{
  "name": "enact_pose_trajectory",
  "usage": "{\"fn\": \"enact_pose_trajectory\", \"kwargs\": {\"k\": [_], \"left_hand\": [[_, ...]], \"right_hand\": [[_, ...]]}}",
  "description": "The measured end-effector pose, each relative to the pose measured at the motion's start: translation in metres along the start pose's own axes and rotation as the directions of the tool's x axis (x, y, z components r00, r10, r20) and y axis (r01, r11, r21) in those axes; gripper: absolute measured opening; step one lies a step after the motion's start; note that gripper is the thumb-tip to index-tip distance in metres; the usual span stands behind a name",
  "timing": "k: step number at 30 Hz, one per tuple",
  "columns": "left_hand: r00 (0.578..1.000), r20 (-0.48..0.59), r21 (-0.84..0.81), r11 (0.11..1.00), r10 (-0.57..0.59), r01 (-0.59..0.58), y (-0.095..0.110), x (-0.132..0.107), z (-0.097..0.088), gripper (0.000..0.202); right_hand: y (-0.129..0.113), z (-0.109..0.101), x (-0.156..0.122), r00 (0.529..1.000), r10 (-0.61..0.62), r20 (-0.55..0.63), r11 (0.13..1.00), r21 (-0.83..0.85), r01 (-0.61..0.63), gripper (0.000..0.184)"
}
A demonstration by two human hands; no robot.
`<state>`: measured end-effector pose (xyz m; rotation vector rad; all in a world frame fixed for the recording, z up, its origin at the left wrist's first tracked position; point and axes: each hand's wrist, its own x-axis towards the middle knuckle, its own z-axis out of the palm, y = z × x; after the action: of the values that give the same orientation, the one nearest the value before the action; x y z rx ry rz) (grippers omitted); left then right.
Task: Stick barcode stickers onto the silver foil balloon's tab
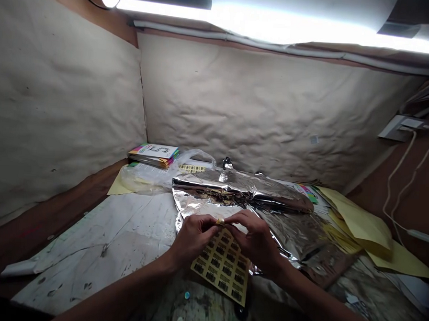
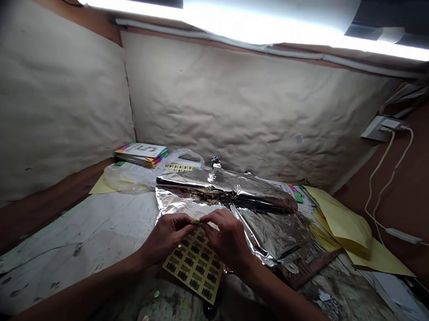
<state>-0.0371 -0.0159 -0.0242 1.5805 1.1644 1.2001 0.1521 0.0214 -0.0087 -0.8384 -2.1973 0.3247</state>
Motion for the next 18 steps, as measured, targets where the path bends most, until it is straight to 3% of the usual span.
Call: {"fn": "enact_pose_trajectory", "kwargs": {"k": [7, 12, 15, 18], "left_hand": [[0.997, -0.060, 0.027, 0.999, 0.048, -0.046, 0.0030, -0.0025, 0.0004, 0.022], [0.998, -0.063, 0.048, 0.999, 0.010, -0.007, 0.0009, -0.0006, -0.0007, 0.025], [0.996, 0.013, -0.092, 0.992, -0.091, 0.092, -0.0007, 0.0021, -0.0022, 0.033], [0.970, 0.119, -0.287, 0.928, -0.212, 0.238, -0.0035, 0.0045, -0.0036, 0.038]], "right_hand": [[-0.0011, 0.0006, -0.0005, 0.999, 0.034, -0.029, 0.999, -0.002, -0.034, 0.008], [-0.0015, 0.0019, -0.0015, 0.993, -0.097, -0.073, 0.988, -0.123, 0.088, 0.007], [-0.0018, 0.0019, -0.0018, 0.980, -0.161, -0.121, 0.977, -0.160, 0.141, 0.006], [-0.0049, -0.0004, -0.0028, 0.970, -0.180, -0.161, 0.978, -0.136, 0.159, 0.006]]}}
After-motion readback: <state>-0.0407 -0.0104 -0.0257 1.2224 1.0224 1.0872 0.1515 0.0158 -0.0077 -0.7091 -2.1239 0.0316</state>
